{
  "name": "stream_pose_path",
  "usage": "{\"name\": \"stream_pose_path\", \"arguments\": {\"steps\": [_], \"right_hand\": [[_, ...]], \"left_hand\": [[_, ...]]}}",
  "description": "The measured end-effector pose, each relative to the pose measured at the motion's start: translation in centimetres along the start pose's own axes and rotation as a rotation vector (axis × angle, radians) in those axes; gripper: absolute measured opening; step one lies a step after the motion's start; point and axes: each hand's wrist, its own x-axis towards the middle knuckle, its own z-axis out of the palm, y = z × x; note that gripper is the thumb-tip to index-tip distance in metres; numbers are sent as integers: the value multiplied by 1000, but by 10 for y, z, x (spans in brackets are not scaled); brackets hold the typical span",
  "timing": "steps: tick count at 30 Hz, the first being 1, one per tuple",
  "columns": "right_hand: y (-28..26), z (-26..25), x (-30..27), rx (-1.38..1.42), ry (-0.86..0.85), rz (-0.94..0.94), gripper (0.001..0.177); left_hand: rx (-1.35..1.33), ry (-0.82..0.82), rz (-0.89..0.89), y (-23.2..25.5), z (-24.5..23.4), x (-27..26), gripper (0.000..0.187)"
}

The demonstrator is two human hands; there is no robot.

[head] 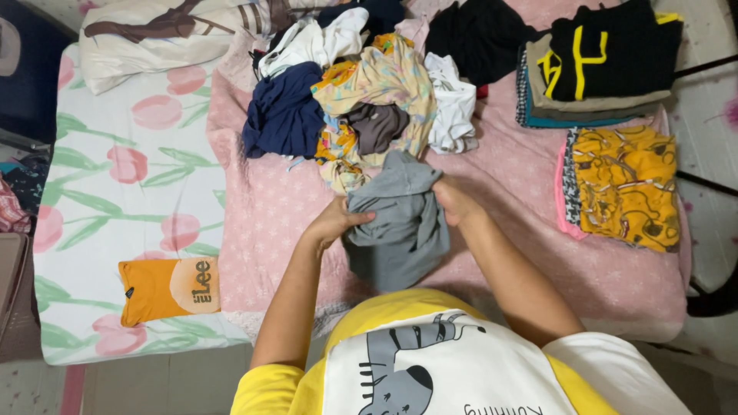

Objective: Folding and stacking different pieces of clothing on a bed.

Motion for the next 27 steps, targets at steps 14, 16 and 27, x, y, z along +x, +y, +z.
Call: {"name": "stream_pose_path", "arguments": {"steps": [14,16,27], "right_hand": [[-1,42,-26,-844,574,-944,32],[6,44,-17,-851,505,-947,20],[-66,1,-9,-358,555,-687,30]], "left_hand": [[-649,176,-26,30,40,21,27],[-601,214,-21,24,40,31,27],[592,94,226,0,7,28,42]]}}
